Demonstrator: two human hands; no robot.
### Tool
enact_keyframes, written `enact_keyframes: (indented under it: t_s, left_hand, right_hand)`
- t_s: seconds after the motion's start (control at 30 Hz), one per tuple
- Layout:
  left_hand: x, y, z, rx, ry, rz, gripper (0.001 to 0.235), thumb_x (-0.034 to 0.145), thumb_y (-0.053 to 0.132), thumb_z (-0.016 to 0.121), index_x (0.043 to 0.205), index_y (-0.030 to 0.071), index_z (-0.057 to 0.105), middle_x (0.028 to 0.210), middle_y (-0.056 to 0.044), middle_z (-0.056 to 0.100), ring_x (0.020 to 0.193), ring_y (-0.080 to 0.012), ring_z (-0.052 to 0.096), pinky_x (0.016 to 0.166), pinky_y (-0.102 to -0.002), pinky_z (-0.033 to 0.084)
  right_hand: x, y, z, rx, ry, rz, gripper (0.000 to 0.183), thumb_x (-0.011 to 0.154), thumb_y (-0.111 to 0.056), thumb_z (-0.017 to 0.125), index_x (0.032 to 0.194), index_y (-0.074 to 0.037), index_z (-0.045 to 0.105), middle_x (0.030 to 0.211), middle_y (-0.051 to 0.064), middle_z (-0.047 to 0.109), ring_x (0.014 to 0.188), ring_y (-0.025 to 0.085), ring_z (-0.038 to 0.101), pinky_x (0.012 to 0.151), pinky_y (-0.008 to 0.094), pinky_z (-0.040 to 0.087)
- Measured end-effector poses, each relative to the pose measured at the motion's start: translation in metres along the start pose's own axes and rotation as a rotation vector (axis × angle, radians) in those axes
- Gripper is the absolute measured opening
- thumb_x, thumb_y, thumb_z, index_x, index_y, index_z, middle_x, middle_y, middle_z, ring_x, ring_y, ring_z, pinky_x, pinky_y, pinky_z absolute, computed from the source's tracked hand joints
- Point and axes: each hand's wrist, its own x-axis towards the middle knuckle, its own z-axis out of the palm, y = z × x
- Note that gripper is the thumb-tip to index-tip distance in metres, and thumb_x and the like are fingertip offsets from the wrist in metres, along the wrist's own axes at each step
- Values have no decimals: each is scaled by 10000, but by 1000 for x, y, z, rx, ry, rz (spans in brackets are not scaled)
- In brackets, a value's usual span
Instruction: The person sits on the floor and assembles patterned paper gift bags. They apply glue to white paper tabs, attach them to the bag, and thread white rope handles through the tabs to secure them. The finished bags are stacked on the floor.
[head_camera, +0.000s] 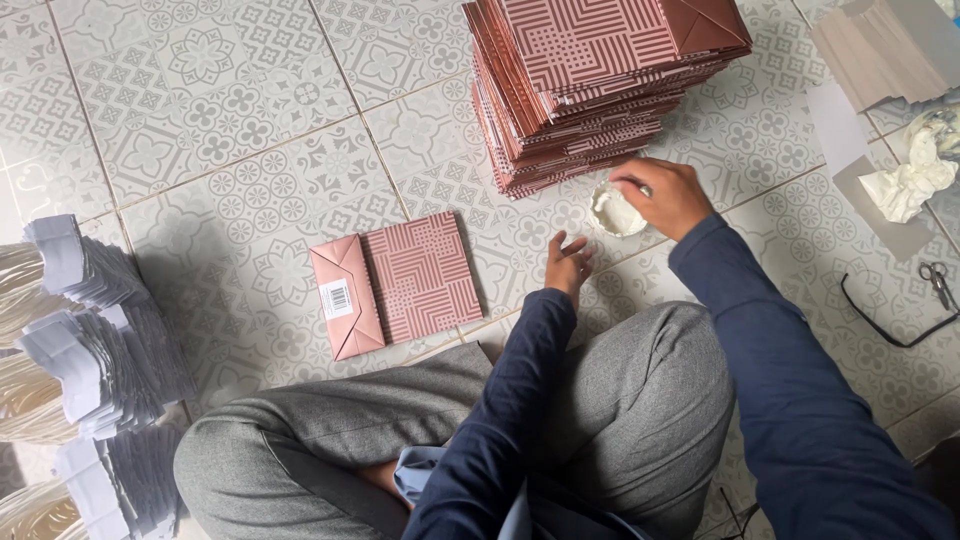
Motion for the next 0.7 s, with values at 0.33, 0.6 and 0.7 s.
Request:
enact_keyframes:
  t_s: [0.33,0.6,0.7]
  left_hand:
    - [-76,91,-121,496,-68,463,625,886,-91,519,1478,107,498,1295,-261,635,1162,-439,652,939,-517,571]
    - [-104,153,-329,1522,621,579,529,773,307,804,1260,267,602,1261,-47,563,1089,-376,621,840,-541,580]
    - [-106,158,-372,1658,698,379,643,703,485,826,1216,287,495,1397,-33,436,1286,-369,483,902,-547,542]
  right_hand:
    - [-69,47,33,-113,-34,-83,96,951,-139,719,1034,-185,732,917,26,755,874,224,736,770,346,615]
    - [-69,3,17,-71,-69,-148,80,939,-68,728,959,-146,724,844,45,749,817,242,740,749,367,622]
    - [-73,13,17,-65,-27,-91,151,912,-75,768,1031,-168,761,925,65,769,883,261,743,810,371,613]
